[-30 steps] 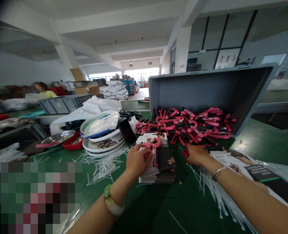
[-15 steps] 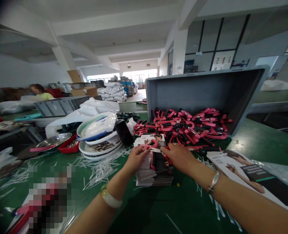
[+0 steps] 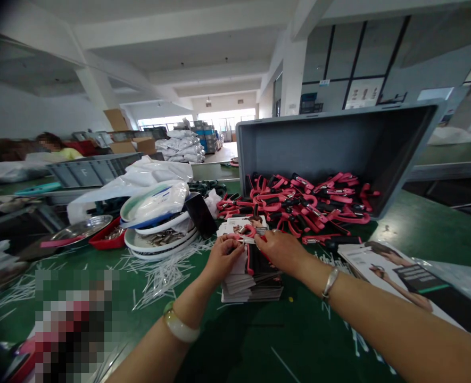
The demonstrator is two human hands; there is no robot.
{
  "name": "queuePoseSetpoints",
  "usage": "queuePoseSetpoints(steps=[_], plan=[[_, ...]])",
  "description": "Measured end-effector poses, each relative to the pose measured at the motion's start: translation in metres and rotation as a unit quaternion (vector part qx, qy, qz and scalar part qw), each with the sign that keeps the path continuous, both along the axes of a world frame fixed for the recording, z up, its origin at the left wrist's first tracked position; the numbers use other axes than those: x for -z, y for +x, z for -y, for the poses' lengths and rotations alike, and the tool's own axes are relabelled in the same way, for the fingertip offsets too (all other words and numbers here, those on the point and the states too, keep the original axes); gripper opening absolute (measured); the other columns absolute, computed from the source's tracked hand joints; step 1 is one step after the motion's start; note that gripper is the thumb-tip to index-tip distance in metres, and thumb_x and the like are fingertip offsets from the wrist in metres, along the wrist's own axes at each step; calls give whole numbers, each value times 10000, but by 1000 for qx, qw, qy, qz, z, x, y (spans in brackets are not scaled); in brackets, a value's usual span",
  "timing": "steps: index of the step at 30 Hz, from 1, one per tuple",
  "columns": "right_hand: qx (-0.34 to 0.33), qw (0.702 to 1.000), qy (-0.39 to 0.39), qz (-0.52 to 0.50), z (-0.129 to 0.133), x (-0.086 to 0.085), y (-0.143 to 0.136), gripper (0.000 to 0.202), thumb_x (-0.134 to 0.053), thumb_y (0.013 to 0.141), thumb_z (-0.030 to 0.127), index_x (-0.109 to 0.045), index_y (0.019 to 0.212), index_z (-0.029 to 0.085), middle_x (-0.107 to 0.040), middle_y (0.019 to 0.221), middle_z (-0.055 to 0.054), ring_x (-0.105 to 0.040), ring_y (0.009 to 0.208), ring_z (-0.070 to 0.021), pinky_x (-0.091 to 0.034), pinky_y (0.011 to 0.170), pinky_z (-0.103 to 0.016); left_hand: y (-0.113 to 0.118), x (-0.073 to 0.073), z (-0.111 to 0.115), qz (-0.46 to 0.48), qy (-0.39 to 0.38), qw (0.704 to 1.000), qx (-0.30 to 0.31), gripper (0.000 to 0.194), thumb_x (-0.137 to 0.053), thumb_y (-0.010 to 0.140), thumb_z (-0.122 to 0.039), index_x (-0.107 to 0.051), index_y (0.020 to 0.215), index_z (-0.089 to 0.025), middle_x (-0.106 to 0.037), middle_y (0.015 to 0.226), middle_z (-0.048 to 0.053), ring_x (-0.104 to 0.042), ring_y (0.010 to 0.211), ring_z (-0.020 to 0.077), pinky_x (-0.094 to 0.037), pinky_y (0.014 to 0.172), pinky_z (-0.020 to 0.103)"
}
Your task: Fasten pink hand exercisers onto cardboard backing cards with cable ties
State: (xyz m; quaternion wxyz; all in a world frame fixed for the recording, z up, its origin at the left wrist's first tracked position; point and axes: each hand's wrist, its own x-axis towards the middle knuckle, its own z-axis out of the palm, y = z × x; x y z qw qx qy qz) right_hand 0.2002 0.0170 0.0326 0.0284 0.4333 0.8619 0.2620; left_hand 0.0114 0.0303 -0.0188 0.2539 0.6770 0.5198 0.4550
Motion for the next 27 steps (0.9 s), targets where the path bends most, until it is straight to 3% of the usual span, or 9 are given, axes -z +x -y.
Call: queuePoseSetpoints(steps=[8, 14, 17, 20, 23, 27], plan=[[-57, 998, 9, 7, -12, 2, 2, 325, -421, 895, 137, -588, 1172, 156, -650, 846, -124, -624, 718, -206, -368, 545, -261, 2, 0, 2, 11, 1, 1000, -19, 116, -630, 762, -223, -638, 649, -198, -611, 931, 40, -524, 1011, 200, -387, 937, 353], [-32, 996, -75, -29, -8, -6, 5, 307, -430, 869, 129, -626, 1103, 154, -681, 839, -117, -629, 688, -184, -372, 562, -251, 1, 2, -1, 81, -23, 993, -80, 161, -618, 774, -268, -617, 635, -185, -613, 873, 32, -560, 915, 183, -431, 874, 315], [5, 980, -167, -104, -7, -25, 11, 290, -532, 842, 276, -643, 1097, 196, -695, 897, -83, -638, 770, -194, -396, 606, -247, -10, 6, -2, 116, -31, 982, -148, 166, -511, 848, -273, -628, 900, -167, -601, 1032, 79, -570, 907, 175, -446, 859, 328], [2, 939, -307, -158, -8, -52, 11, 398, -640, 744, 473, -675, 1054, 227, -703, 857, -33, -629, 736, -177, -404, 613, -234, -25, 9, 3, 142, -59, 964, -218, 425, -562, 819, -298, -497, 1207, -137, -526, 1220, 154, -581, 878, 172, -457, 840, 341], [-8, 918, -375, -130, -9, -72, -2, 418, -700, 664, 493, -712, 985, 227, -707, 853, -21, -620, 721, -171, -395, 621, -232, -34, 9, 14, 116, -96, 974, -172, 456, -599, 782, -436, -568, 1146, -162, -609, 1123, 119, -602, 841, 182, -469, 767, 311], [-12, 923, -377, -69, -13, -79, -24, 373, -719, 633, 503, -736, 890, 233, -701, 825, -10, -603, 722, -166, -371, 623, -232, -32, 6, 28, 36, -108, 989, -95, 367, -621, 722, -539, -695, 869, -212, -686, 895, 52, -616, 794, 195, -447, 656, 267]])
